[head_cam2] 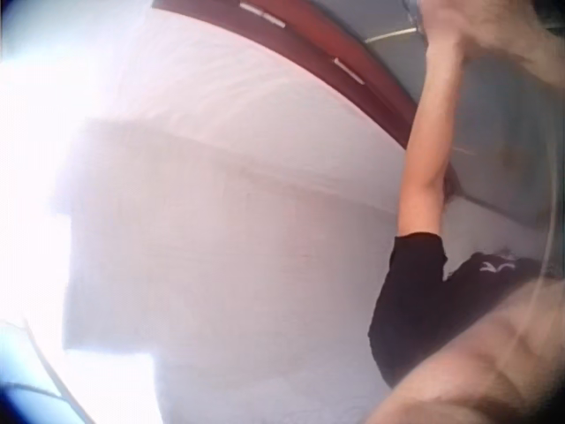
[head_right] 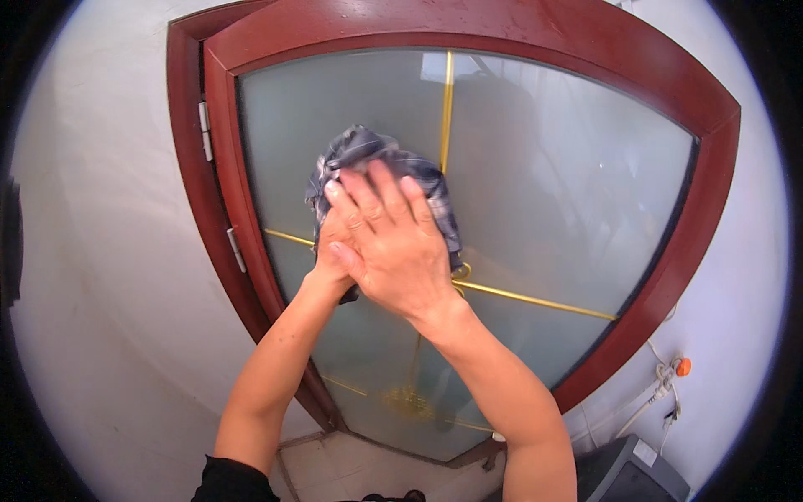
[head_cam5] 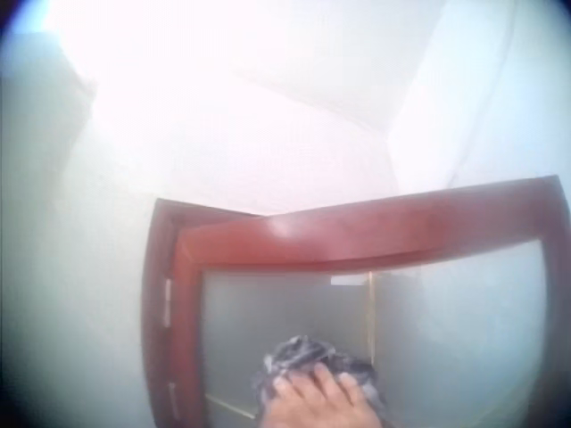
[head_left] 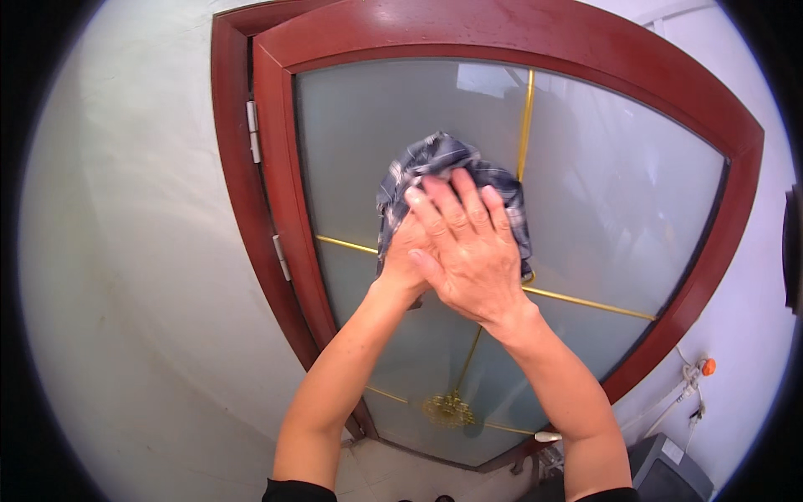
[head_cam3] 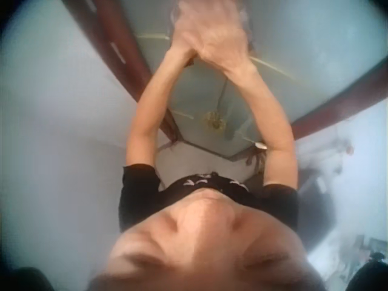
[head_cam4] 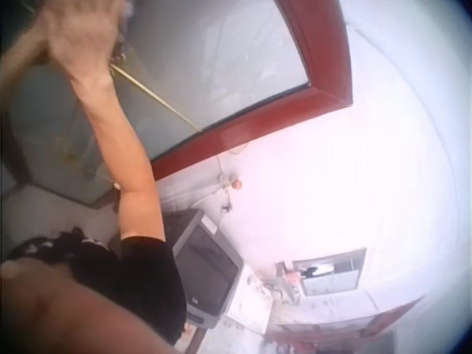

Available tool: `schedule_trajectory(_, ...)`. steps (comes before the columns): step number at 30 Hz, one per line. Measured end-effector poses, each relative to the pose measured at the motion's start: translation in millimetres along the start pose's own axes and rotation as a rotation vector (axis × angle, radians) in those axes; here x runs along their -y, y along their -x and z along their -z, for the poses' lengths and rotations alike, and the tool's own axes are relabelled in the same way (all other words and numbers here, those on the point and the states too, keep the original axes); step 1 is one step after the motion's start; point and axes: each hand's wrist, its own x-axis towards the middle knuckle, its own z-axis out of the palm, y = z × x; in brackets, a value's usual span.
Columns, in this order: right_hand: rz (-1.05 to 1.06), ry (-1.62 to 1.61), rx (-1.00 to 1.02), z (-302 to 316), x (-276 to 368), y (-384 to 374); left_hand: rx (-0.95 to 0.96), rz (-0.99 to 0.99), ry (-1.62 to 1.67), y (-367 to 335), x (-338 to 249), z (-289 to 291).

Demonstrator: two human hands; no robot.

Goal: The person rinses a cloth in a sink and then uses it by hand to wipe down the glass and frame of a door.

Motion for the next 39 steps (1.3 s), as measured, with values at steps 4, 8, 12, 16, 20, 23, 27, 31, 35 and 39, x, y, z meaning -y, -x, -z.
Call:
schedule_trajectory(4, -0.044, 0.15, -0.032, 4, -11, -11, -0.207, -0.107, -0.045, 17, 8, 30)
schedule_trajectory(8, 0.036, 0.231, -0.027, -6, -6, -20, -0.112, -0.174, -0.234, 33, 20, 35)
schedule_trajectory(12, 0.064, 0.274, -0.041, -19, 0, -46, -0.168, -0.242, -0.264, -4, 52, 60)
schedule_trajectory(16, 0.085, 0.317, -0.112, -40, 11, -94, -0.134, -0.262, -0.286, -32, 90, 88)
schedule_trajectory(20, 0.117, 0.38, -0.216, -69, 19, -148, -0.046, -0.252, -0.297, -72, 127, 125)
schedule_trajectory(23, 0.191, 0.414, -0.328, -85, 20, -193, -0.124, -0.198, -0.261, -103, 143, 149)
schedule_trajectory(27, 0.252, 0.423, -0.34, -104, 31, -225, -0.273, -0.108, -0.133, -106, 153, 146)
schedule_trajectory(31, 0.364, 0.349, -0.276, -117, 41, -197, -0.271, -0.085, -0.183, -62, 152, 130)
schedule_trajectory(35, 0.39, 0.313, -0.265, -114, 40, -202, -0.153, -0.108, -0.165, -60, 158, 150)
schedule_trajectory(39, 0.262, 0.383, -0.323, -119, 42, -206, -0.123, -0.111, -0.236, -76, 152, 158)
